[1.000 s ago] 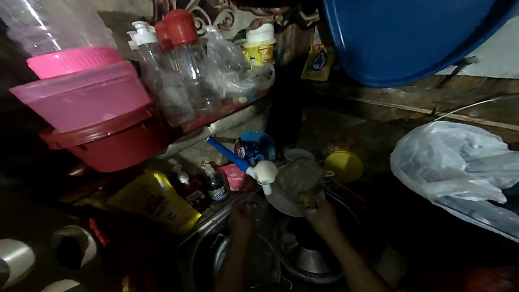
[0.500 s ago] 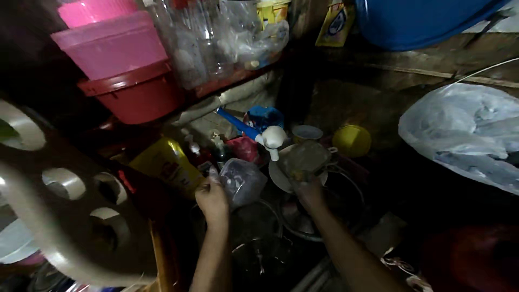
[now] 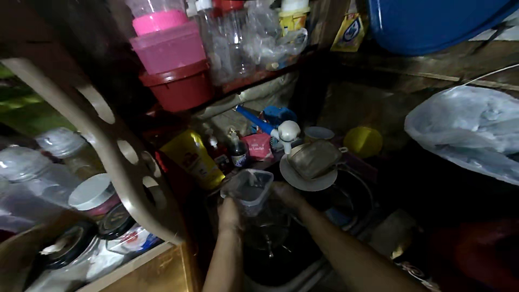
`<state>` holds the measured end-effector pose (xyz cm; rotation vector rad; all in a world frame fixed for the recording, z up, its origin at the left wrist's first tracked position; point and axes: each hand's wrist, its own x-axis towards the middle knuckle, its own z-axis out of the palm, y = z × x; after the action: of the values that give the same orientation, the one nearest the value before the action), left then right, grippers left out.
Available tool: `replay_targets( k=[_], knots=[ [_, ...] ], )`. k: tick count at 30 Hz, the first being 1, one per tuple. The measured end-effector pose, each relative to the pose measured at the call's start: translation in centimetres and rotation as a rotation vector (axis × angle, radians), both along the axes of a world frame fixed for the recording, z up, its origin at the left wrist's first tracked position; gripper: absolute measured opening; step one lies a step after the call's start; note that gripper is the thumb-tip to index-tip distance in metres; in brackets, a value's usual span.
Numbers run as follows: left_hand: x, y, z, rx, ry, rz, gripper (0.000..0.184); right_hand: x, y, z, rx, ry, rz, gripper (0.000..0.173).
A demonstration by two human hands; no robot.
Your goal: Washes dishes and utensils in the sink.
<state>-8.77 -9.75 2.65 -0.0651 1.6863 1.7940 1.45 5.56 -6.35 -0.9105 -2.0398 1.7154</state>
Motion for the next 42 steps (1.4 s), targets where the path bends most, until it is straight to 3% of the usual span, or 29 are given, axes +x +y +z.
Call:
replay_targets(
  k=[2,4,8,10,13,17,19,20,22,25,28,33,38,42],
  knots=[
    [0.2,-0.2,1.2,-0.034,0.168,0.031,0.042,0.0,-0.7,0.1,0.258,-0.318,0.351,0.042],
    [0.1,-0.5,1.9,-0.005,0.324,0.044,0.052,-0.4,-2.2,0.5,0.374,-0.568,0.588,0.052],
    [-0.5,-0.9,1.5,-0.009,0.613,0.081,0.058,-1.3,-2.7,-2.2,0.359,-0.681,0.559,0.057],
    [-0.8,-1.3,1.4,-0.067,0.693,0.089,0.057,-2.0,-1.9,-2.9,0.360,-0.659,0.580,0.056],
    [-1.2,-1.7,1.5,-0.220,0.681,0.077,0.045,-1.8,-0.9,1.3,0.295,-0.559,0.483,0.056],
    [-1.5,-1.2,0.8,-0.309,0.660,-0.015,0.046,-2.2,-0.4,7.2,0.284,-0.283,-0.054,0.038],
    [-1.2,-0.4,-0.1,-0.256,0.672,-0.056,0.047,-2.8,-2.0,8.9,0.390,-0.187,-0.172,0.045],
    [-1.0,0.0,-0.5,-0.222,0.670,-0.066,0.045,-2.8,-3.0,9.4,0.431,-0.206,-0.085,0.051],
    [-0.9,0.5,-1.0,-0.172,0.659,-0.084,0.042,-2.4,-5.0,9.6,0.392,-0.241,0.293,0.057],
    [-1.5,0.3,-1.0,-0.182,0.636,-0.103,0.035,-1.3,-7.4,9.5,0.329,-0.239,0.689,0.044],
    [-1.7,-0.1,-0.9,-0.222,0.626,-0.146,0.029,0.0,-8.3,8.1,0.487,-0.269,0.653,0.038],
    [-0.9,0.3,1.3,-0.259,0.650,-0.203,0.031,1.6,-3.4,5.8,0.792,-0.245,0.415,0.037],
    [-0.8,2.9,2.2,-0.321,0.634,-0.214,0.036,-0.1,-7.3,10.0,0.595,-0.380,0.406,0.033],
    [-2.4,3.7,2.1,-0.266,0.497,-0.387,0.051,0.7,-4.9,9.5,0.509,-0.282,0.356,0.032]
  ],
)
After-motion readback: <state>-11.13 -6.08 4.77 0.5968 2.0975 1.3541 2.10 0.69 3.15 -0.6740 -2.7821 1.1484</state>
